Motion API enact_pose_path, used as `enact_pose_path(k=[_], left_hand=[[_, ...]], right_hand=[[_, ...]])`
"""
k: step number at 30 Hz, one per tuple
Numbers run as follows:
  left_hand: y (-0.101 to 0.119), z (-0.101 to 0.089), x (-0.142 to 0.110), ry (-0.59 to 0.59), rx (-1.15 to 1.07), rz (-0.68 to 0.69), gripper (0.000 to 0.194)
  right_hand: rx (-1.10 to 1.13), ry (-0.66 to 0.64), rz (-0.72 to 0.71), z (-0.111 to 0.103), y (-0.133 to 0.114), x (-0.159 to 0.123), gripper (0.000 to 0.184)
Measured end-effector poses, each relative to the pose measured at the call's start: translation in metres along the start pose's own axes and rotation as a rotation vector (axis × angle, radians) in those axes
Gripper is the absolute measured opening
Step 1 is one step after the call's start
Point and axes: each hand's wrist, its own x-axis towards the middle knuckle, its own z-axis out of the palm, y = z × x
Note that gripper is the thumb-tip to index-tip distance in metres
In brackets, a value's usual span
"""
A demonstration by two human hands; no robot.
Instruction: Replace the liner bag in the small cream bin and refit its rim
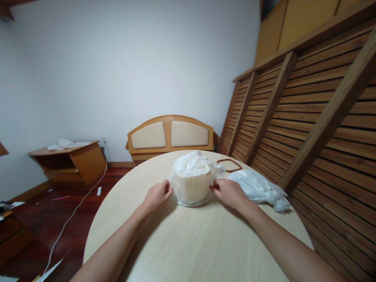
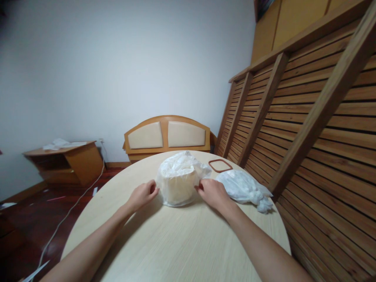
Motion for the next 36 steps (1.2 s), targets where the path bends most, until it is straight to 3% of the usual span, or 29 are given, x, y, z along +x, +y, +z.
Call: enact_pose_path(k=[3,5,8,13,16,20,26,30,33,36], left_hand=[[-0.011,0.007,0.005,0.054,-0.282,-0.111,0.017],[-0.015,0.012,0.008,0.068,-0.443,-0.155,0.021],[-0.015,0.019,0.010,0.074,-0.509,-0.169,0.028],[-0.014,0.033,0.010,0.053,-0.616,-0.163,0.049],[-0.016,0.039,0.009,0.030,-0.676,-0.133,0.058],[-0.016,0.040,0.008,0.046,-0.622,-0.139,0.056],[-0.008,0.031,0.006,0.088,-0.591,-0.111,0.050],[-0.005,0.030,0.007,0.103,-0.604,-0.062,0.053],[-0.007,0.031,0.008,0.136,-0.572,-0.042,0.051],[-0.012,0.033,0.009,0.153,-0.513,-0.045,0.046]], right_hand=[[0.166,0.127,0.203,0.004,0.012,0.006,0.017],[0.294,0.220,0.293,0.011,0.023,0.010,0.024],[0.532,0.289,0.355,0.026,0.036,0.016,0.037],[1.003,0.245,0.383,0.041,0.042,0.026,0.040],[1.119,0.211,0.389,0.039,0.041,0.028,0.034],[1.254,0.198,0.486,0.035,0.042,0.028,0.027],[1.314,0.214,0.562,0.030,0.039,0.026,0.025],[1.286,0.200,0.585,0.025,0.035,0.022,0.042],[1.067,0.122,0.449,0.026,0.035,0.017,0.050],[0.673,0.073,0.220,0.028,0.034,0.012,0.036]])
